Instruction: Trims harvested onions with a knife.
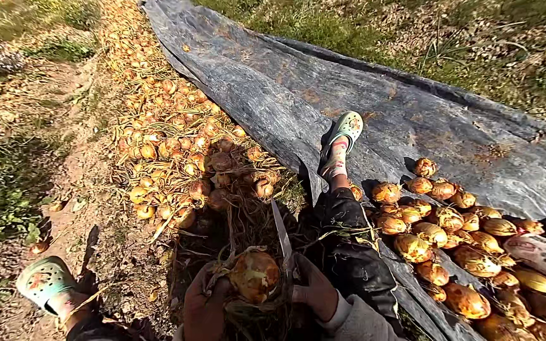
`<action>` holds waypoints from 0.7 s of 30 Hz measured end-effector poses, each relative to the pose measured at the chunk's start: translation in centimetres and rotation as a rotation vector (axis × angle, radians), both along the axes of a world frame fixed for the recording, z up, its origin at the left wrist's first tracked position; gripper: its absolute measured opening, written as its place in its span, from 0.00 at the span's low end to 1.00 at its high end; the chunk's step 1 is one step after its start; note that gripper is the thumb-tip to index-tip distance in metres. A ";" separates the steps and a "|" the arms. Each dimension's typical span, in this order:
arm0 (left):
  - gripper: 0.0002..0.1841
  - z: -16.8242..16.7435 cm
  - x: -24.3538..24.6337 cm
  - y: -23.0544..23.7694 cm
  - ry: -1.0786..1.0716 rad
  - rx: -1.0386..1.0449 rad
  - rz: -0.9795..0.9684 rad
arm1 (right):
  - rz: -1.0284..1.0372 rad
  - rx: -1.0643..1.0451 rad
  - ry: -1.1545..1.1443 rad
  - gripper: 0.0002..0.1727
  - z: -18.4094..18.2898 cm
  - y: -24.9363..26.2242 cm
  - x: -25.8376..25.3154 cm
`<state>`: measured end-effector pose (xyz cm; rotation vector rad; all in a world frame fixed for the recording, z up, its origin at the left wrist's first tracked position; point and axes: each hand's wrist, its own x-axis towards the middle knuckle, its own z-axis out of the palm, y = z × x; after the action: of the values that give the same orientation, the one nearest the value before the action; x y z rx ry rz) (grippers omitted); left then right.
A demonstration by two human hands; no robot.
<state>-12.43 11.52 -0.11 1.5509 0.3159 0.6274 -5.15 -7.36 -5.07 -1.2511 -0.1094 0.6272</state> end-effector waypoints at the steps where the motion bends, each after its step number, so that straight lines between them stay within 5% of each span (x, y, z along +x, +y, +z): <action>1: 0.16 0.1 0.0 -0.4 -0.047 -0.075 -0.031 | 0.001 -0.005 -0.072 0.72 0.6 0.1 -0.5; 3: 0.16 0.3 0.1 -1.2 -0.074 -0.185 -0.059 | -0.041 -0.016 -0.218 0.71 1.4 0.4 -1.6; 8: 0.18 -0.4 -0.4 -1.9 -0.006 -0.224 -0.121 | -0.245 -0.033 -0.469 0.49 0.5 0.3 -2.5; 14: 0.07 -2.0 -1.1 -0.7 -0.037 0.309 -0.274 | -0.224 -0.034 -0.394 0.38 0.2 -1.2 -2.8; 21: 0.22 -2.6 -1.2 1.3 0.238 0.552 -0.578 | -0.013 -0.059 -0.066 0.13 0.4 -2.9 -2.3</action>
<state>-13.60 12.78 -2.71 2.1321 -0.1537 0.0649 -7.43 -10.21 -4.64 -1.3293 -0.1385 0.5817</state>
